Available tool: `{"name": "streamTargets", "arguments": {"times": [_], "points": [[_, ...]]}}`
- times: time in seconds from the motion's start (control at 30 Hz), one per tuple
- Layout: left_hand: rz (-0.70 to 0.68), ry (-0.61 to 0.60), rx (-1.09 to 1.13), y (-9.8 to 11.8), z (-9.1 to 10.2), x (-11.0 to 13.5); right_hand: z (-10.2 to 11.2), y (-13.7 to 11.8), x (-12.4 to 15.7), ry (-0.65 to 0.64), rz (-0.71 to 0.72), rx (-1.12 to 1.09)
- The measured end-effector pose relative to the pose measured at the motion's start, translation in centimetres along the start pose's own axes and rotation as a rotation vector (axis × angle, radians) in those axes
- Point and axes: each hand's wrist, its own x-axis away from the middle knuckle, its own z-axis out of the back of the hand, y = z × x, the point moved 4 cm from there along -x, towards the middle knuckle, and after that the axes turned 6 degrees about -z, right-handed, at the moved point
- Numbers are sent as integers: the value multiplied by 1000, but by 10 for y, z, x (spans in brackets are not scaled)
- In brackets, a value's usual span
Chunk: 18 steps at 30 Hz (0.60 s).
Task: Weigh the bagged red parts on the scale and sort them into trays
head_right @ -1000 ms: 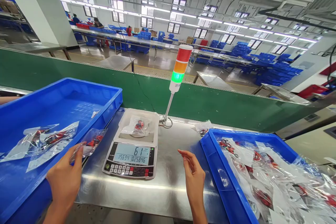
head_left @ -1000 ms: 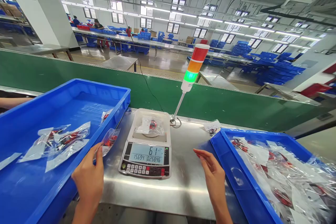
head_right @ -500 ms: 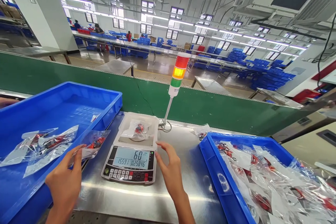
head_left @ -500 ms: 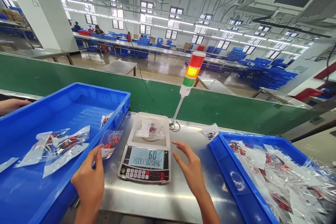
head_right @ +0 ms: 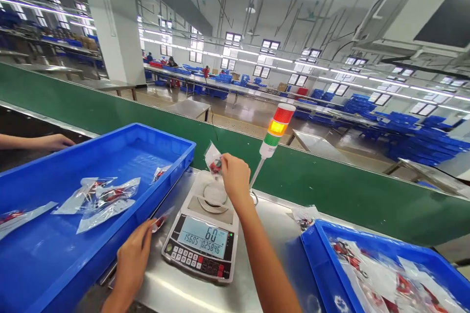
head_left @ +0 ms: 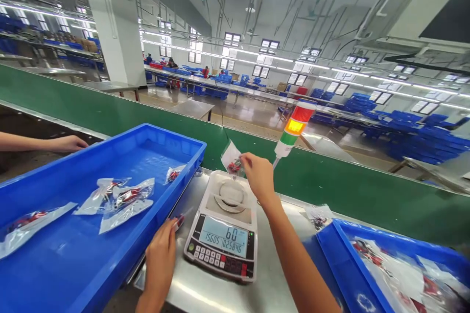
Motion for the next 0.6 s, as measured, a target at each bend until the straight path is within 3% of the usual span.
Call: {"name": "streamTargets", "arguments": {"times": [0.17,0.27,0.4,0.6], "points": [[-69,-62,25,0,-9,14,-20,-66,-19,-177,199,-254],[-92,-123,30,-1,-14,18,-17,-71,-15,-197,260,-367],[-25,-129,51,-2,-16,13,0,-30,-6,-204,225,-124],[120,-111,115,-8,-23,-3,53,80,35,-212,35,174]]}}
